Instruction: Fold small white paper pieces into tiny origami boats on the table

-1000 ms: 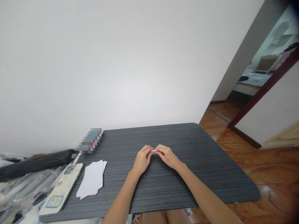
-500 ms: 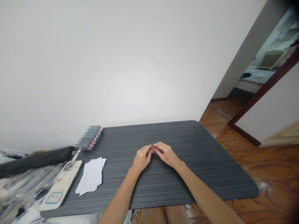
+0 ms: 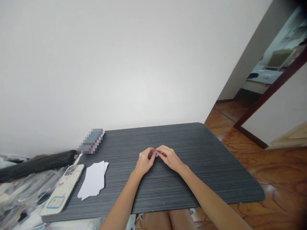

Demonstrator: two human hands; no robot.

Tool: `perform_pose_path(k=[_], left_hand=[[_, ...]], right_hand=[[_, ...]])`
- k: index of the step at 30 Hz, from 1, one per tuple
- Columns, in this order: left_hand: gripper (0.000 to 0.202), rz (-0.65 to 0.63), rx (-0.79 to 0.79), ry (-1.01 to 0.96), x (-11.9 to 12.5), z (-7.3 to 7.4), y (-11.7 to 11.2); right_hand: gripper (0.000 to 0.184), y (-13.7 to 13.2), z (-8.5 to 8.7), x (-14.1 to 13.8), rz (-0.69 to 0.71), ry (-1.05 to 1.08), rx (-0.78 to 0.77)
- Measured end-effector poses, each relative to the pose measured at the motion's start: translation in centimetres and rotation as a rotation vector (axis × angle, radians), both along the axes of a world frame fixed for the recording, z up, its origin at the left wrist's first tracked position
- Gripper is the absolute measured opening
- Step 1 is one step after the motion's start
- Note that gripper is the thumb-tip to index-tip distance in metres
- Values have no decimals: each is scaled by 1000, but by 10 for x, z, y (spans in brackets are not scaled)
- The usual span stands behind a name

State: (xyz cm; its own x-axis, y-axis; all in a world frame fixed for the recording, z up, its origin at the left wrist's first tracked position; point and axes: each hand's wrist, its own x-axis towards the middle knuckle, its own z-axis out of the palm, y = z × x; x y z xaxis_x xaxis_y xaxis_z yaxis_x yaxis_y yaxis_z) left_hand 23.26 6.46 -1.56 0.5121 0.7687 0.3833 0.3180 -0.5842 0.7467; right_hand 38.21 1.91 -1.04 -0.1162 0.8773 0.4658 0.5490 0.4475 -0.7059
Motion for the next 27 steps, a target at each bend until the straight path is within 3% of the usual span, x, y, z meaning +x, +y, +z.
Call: perform_pose_path(k=[14, 19, 27], left_hand=[[17, -55, -22, -30, -1, 8, 2], [18, -48, -43, -28, -1, 4, 2], [18, -68, 60, 26, -2, 3, 3]], right_hand=[[11, 1, -5, -1, -66, 76, -44], [12, 2, -9, -3, -30, 113, -106], [12, -1, -6, -1, -32, 54, -65]])
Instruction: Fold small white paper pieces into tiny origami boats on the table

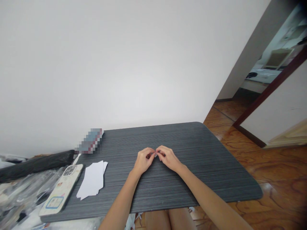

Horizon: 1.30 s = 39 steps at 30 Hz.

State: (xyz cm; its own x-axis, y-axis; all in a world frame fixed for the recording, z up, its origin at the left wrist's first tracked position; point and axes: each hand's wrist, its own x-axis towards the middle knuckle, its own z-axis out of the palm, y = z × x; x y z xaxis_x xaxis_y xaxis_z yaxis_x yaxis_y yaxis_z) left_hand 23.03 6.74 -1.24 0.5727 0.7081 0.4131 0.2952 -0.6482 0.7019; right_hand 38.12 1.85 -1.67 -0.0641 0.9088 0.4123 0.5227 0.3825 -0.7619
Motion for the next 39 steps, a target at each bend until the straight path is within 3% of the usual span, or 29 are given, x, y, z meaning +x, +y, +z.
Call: perform_pose_path(k=[10, 23, 29, 39], left_hand=[[21, -8, 106, 48, -2, -2, 2], [16, 38, 107, -161, -3, -2, 2], [13, 37, 168, -190, -2, 1, 1], [13, 41, 178, -213, -1, 2, -1]], right_hand=[[10, 4, -4, 1, -29, 22, 16], [7, 6, -5, 0, -22, 242, -48], [13, 3, 2, 1, 6, 191, 69], [24, 0, 7, 2, 10, 37, 132]])
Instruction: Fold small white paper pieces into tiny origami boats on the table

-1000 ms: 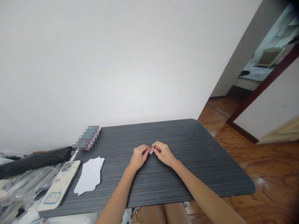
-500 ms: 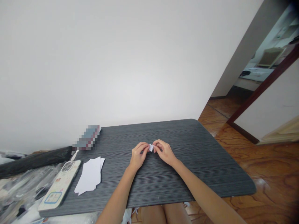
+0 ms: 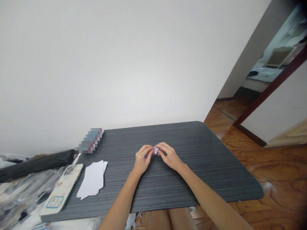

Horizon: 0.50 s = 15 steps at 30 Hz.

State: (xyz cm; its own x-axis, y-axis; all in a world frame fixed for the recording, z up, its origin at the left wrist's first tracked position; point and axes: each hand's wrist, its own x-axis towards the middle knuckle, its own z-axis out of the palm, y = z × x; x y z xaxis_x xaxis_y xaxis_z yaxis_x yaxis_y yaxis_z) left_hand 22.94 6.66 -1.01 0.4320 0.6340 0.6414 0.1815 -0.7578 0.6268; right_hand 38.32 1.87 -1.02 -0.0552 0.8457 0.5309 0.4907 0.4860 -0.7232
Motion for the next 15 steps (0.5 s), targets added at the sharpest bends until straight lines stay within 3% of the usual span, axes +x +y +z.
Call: perform_pose_path(k=[4, 11, 15], left_hand=[[12, -2, -53, -35, 1, 1, -2], [16, -19, -275, -82, 2, -2, -2], [18, -23, -303, -85, 2, -4, -2]], right_hand=[[19, 0, 3, -2, -5, 62, 22], [13, 2, -1, -5, -4, 247, -50], [13, 2, -4, -6, 8, 274, -62]])
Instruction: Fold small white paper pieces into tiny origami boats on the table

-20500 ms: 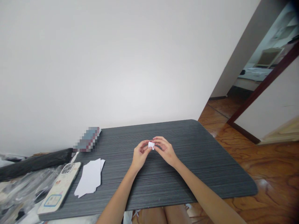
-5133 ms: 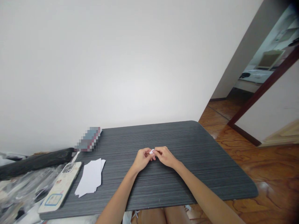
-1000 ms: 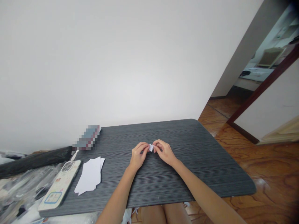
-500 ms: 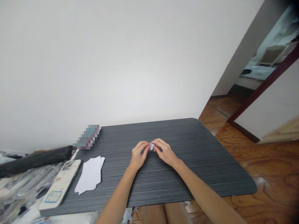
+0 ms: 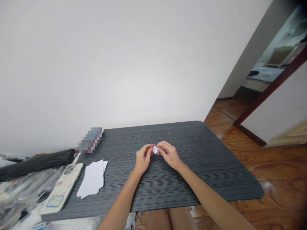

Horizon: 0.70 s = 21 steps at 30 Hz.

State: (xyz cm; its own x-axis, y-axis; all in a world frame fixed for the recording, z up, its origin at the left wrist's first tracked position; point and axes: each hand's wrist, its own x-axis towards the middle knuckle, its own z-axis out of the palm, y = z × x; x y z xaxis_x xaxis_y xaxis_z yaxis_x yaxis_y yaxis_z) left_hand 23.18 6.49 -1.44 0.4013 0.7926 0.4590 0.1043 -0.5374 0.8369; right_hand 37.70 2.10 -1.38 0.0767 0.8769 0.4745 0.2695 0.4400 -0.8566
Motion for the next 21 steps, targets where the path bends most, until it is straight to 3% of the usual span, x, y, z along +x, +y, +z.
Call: perform_pose_path(k=[14, 21], left_hand=[[11, -4, -133, -169, 2, 7, -3], [28, -106, -65, -73, 3, 9, -3]], right_hand=[[9, 0, 2, -2, 42, 139, -7], [8, -1, 2, -2, 23, 57, 32]])
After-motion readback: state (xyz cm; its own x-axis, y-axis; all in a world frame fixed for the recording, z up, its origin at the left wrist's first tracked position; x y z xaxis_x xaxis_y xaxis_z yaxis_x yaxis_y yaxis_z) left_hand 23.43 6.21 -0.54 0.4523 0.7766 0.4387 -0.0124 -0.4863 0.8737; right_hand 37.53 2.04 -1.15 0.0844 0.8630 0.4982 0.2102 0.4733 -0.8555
